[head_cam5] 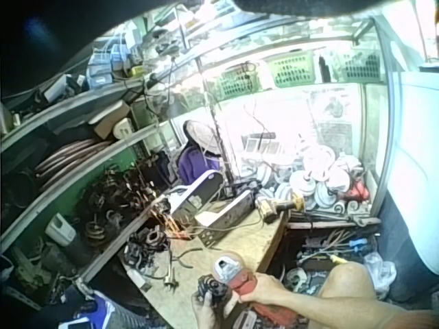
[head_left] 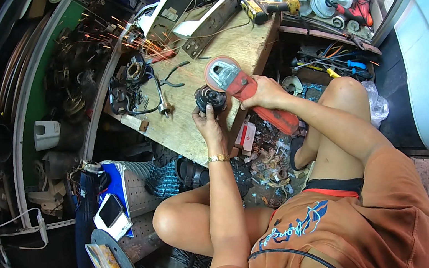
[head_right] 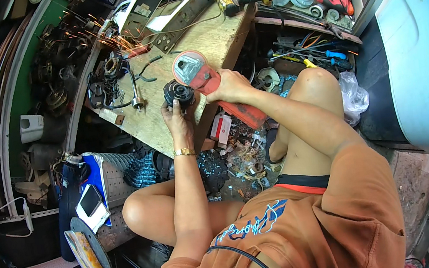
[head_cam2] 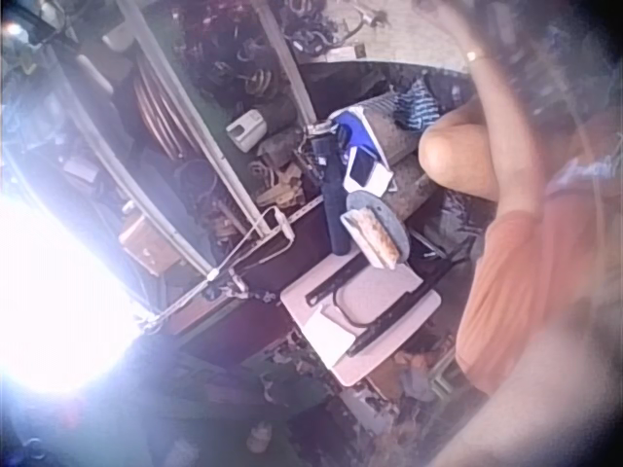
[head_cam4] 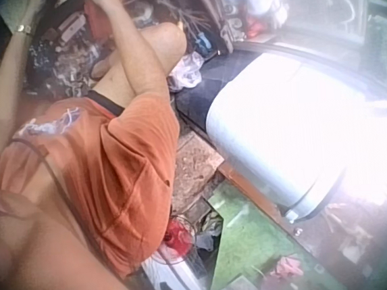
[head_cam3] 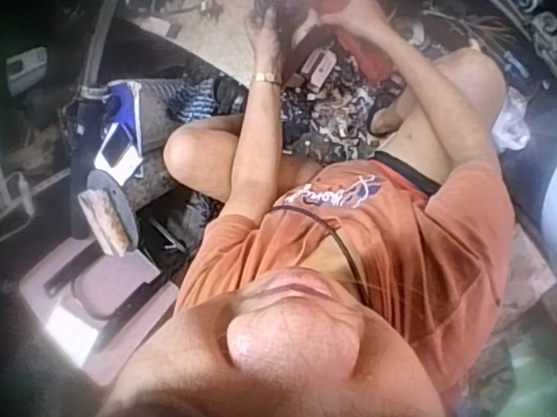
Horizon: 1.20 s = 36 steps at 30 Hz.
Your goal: The person uses a red power grinder to smooth the surface of a metal component, then uses a screwdriver to work on a central hub of a machinery part.
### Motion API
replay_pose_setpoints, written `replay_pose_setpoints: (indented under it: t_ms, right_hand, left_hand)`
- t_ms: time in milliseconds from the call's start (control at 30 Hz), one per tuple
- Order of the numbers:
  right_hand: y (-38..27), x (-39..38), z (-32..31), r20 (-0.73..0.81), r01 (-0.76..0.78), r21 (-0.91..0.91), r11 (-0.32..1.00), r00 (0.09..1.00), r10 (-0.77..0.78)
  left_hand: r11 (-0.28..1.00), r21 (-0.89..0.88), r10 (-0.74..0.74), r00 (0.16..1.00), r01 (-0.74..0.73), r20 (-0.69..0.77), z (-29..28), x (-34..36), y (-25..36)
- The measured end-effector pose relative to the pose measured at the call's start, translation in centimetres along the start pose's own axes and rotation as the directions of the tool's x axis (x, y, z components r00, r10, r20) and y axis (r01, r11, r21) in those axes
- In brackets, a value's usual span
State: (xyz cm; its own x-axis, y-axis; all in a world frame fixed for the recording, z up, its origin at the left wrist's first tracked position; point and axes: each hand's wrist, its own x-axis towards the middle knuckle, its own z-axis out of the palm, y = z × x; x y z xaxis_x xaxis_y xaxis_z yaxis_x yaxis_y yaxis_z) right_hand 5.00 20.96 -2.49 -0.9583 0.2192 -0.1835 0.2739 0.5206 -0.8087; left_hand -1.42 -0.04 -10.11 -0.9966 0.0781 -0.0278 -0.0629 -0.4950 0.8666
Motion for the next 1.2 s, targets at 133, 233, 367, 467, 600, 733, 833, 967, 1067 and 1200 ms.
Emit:
replay_pose_setpoints:
  t_ms: [133, 233, 367, 467, 600, 733, 833, 967, 1067, 1200]
  right_hand:
    - [0.0, 0.1, 0.1, -0.006, 0.005, -0.005, 1.0, 1.0, -0.005]
    - [0.1, 0.1, 0.1, 0.002, 0.008, 0.005, 1.0, 1.0, -0.008]
    - [-0.1, 0.1, 0.2, 0.0, 0.012, -0.016, 1.0, 1.0, -0.012]
    - [0.2, 0.2, 0.1, -0.014, 0.006, -0.013, 1.0, 1.0, -0.006]
    - [0.4, 0.2, 0.1, -0.025, 0.016, -0.013, 1.0, 1.0, -0.016]
    - [-0.1, 0.0, 0.1, -0.007, 0.013, -0.006, 1.0, 1.0, -0.013]
    - [-0.2, -0.1, 0.1, 0.004, -0.006, -0.003, 1.0, 1.0, 0.006]
    - [-0.3, -0.1, 0.1, 0.002, 0.005, -0.001, 1.0, 1.0, -0.005]
    - [0.1, 0.1, 0.1, -0.017, 0.013, -0.005, 1.0, 1.0, -0.013]
    - [0.1, 0.0, 0.2, -0.016, 0.02, -0.015, 1.0, 1.0, -0.02]
  left_hand:
    - [1.0, -0.002, 0.0, 1.0, 0.0, 0.003, 0.1, -0.1, 0.2]
    - [1.0, 0.003, -0.004, 1.0, 0.004, 0.001, 0.1, -0.1, 0.2]
    - [0.999, 0.05, -0.002, 1.0, 0.002, -0.016, -0.2, 0.1, 0.4]
    - [1.0, 0.009, -0.006, 1.0, 0.006, 0.004, 0.0, -0.2, 0.3]
    - [1.0, 0.024, -0.004, 1.0, 0.004, 0.004, 0.0, -0.1, 0.3]
    - [0.999, 0.033, 0.009, 1.0, -0.009, 0.011, -0.5, 0.1, 0.3]
    - [1.0, 0.017, 0.005, 1.0, -0.005, 0.021, -0.3, 0.0, 0.2]
    - [1.0, 0.015, 0.001, 1.0, -0.001, 0.016, -0.2, -0.1, 0.4]
    - [1.0, 0.011, -0.004, 1.0, 0.004, 0.015, 0.1, -0.2, 0.6]
    - [1.0, 0.006, -0.03, 1.0, 0.03, -0.001, 0.3, -0.4, 0.7]
